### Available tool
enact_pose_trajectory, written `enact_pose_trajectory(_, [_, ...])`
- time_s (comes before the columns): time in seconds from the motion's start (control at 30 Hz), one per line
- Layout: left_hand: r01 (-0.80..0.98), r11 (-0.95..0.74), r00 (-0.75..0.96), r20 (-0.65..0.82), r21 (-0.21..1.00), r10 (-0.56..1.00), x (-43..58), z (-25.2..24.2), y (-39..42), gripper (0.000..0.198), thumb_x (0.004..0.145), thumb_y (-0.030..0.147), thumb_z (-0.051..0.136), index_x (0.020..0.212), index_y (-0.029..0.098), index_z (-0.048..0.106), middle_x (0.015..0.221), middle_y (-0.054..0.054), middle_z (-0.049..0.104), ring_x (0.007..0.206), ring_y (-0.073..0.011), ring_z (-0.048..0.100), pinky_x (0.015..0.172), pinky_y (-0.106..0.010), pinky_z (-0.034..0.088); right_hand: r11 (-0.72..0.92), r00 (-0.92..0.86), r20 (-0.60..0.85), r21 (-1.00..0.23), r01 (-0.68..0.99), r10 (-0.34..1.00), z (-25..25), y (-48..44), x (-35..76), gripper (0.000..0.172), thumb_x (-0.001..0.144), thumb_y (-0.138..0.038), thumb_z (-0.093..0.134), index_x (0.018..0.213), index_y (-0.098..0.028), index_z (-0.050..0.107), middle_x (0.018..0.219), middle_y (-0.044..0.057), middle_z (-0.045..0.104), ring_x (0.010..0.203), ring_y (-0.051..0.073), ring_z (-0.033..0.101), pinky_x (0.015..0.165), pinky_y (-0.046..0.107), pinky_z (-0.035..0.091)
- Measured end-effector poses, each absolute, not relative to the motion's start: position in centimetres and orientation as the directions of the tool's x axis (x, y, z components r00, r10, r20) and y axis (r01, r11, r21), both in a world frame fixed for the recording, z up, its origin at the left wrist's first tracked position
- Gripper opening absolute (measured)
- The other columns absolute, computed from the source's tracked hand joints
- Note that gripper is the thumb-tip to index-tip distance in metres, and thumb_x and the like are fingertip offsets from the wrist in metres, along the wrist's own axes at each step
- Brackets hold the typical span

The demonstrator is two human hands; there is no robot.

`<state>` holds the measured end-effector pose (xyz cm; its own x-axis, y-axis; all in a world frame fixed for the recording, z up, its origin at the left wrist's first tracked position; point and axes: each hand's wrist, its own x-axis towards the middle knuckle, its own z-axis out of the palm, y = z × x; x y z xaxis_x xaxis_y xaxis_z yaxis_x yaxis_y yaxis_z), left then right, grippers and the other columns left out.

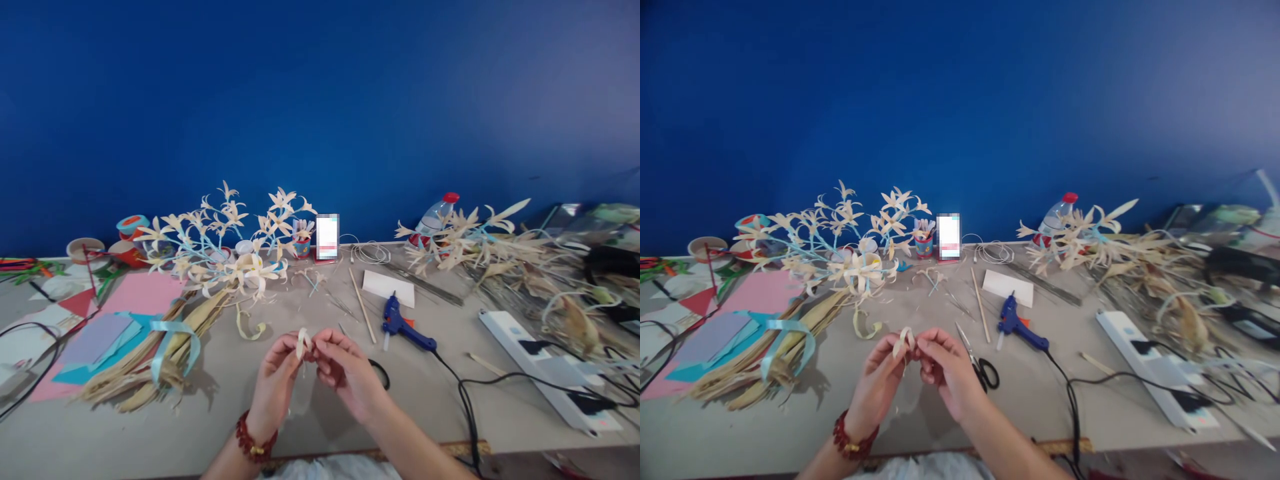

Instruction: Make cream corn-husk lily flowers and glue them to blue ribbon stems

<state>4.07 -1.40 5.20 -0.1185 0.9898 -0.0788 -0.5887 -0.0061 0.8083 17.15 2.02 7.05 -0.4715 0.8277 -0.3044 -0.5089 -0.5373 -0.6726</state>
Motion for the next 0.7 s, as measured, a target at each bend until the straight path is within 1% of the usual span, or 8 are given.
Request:
enact_pose_trajectory(0.13, [-0.597, 0.039, -0.115, -0.133, 0.801, 0.984, 4.2, 4.8, -1.5, 0.015, 0.076, 0.029, 0.073, 0.073, 0.016, 0.066, 0.078, -0.003, 0.064, 0.075, -0.0147, 0.057, 0.072, -0.027, 0.046, -0.482, -0.415, -0.304, -0.757, -0.442, 0.858, 6.7, 2.0, 17.1, 0.024, 0.069, -0.030, 0.080, 0.079, -0.018, 0.062, 0.063, -0.003, 0.061, 0.045, 0.005, 0.039, 0.044, 0.018, 0.025])
enact_pose_trajectory(0.27, [-0.563, 0.039, -0.146, -0.146, 0.825, 0.978, 4.2, 4.6, -1.6, 0.014, 0.075, 0.029, 0.074, 0.075, 0.016, 0.067, 0.079, -0.003, 0.065, 0.075, -0.0152, 0.058, 0.073, -0.028, 0.046, -0.348, -0.365, -0.220, -0.877, -0.333, 0.905, 6.2, 2.1, 17.5, 0.021, 0.072, -0.033, 0.077, 0.081, -0.019, 0.064, 0.065, -0.002, 0.062, 0.048, 0.006, 0.041, 0.046, 0.019, 0.027])
enact_pose_trajectory(0.37, [-0.526, 0.031, -0.140, -0.122, 0.850, 0.983, 4.0, 4.6, -1.5, 0.015, 0.077, 0.030, 0.072, 0.075, 0.016, 0.068, 0.075, -0.004, 0.065, 0.074, -0.0155, 0.057, 0.074, -0.028, 0.045, -0.134, -0.342, -0.080, -0.981, -0.138, 0.936, 6.0, 2.3, 18.2, 0.013, 0.081, -0.032, 0.069, 0.084, -0.020, 0.067, 0.071, 0.001, 0.064, 0.057, 0.011, 0.050, 0.051, 0.022, 0.034])
enact_pose_trajectory(0.43, [-0.515, 0.040, -0.115, -0.116, 0.856, 0.987, 3.8, 4.7, -1.4, 0.016, 0.078, 0.030, 0.071, 0.073, 0.016, 0.067, 0.073, -0.004, 0.065, 0.073, -0.0158, 0.057, 0.075, -0.028, 0.044, 0.116, -0.345, 0.096, -0.992, 0.039, 0.934, 6.1, 2.6, 18.9, 0.009, 0.086, -0.027, 0.062, 0.087, -0.021, 0.067, 0.076, 0.003, 0.064, 0.064, 0.014, 0.054, 0.057, 0.024, 0.039])
enact_pose_trajectory(0.5, [-0.516, 0.066, -0.084, -0.128, 0.854, 0.988, 3.8, 4.8, -1.5, 0.015, 0.077, 0.028, 0.072, 0.072, 0.016, 0.066, 0.072, -0.003, 0.064, 0.072, -0.0154, 0.056, 0.074, -0.028, 0.043, 0.392, -0.407, 0.286, -0.897, 0.204, 0.867, 6.3, 3.0, 19.5, 0.014, 0.088, -0.020, 0.055, 0.094, -0.022, 0.067, 0.085, 0.005, 0.065, 0.070, 0.015, 0.058, 0.064, 0.026, 0.044])
enact_pose_trajectory(0.57, [-0.529, 0.093, -0.055, -0.143, 0.844, 0.988, 3.8, 4.8, -1.5, 0.013, 0.077, 0.026, 0.072, 0.072, 0.015, 0.066, 0.071, -0.002, 0.063, 0.071, -0.0147, 0.055, 0.073, -0.027, 0.043, 0.612, -0.501, 0.419, -0.723, 0.321, 0.757, 6.6, 3.3, 20.0, 0.023, 0.088, -0.015, 0.050, 0.103, -0.024, 0.066, 0.096, 0.007, 0.066, 0.080, 0.017, 0.061, 0.070, 0.028, 0.046])
enact_pose_trajectory(0.63, [-0.548, 0.111, -0.025, -0.148, 0.829, 0.989, 3.8, 4.9, -1.6, 0.012, 0.078, 0.024, 0.071, 0.073, 0.015, 0.066, 0.071, -0.002, 0.062, 0.072, -0.0141, 0.055, 0.073, -0.026, 0.042, 0.747, -0.588, 0.478, -0.537, 0.393, 0.652, 6.9, 3.6, 20.3, 0.027, 0.089, -0.013, 0.048, 0.106, -0.025, 0.065, 0.097, 0.007, 0.067, 0.084, 0.018, 0.062, 0.073, 0.029, 0.046])
enact_pose_trajectory(0.7, [-0.575, 0.130, 0.003, -0.156, 0.808, 0.988, 3.8, 5.0, -1.6, 0.011, 0.079, 0.023, 0.070, 0.072, 0.015, 0.065, 0.071, -0.001, 0.062, 0.071, -0.0135, 0.054, 0.073, -0.025, 0.042, 0.812, -0.655, 0.483, -0.398, 0.427, 0.581, 7.1, 3.8, 20.4, 0.025, 0.090, -0.014, 0.047, 0.102, -0.025, 0.066, 0.093, 0.007, 0.069, 0.082, 0.018, 0.063, 0.072, 0.029, 0.046])
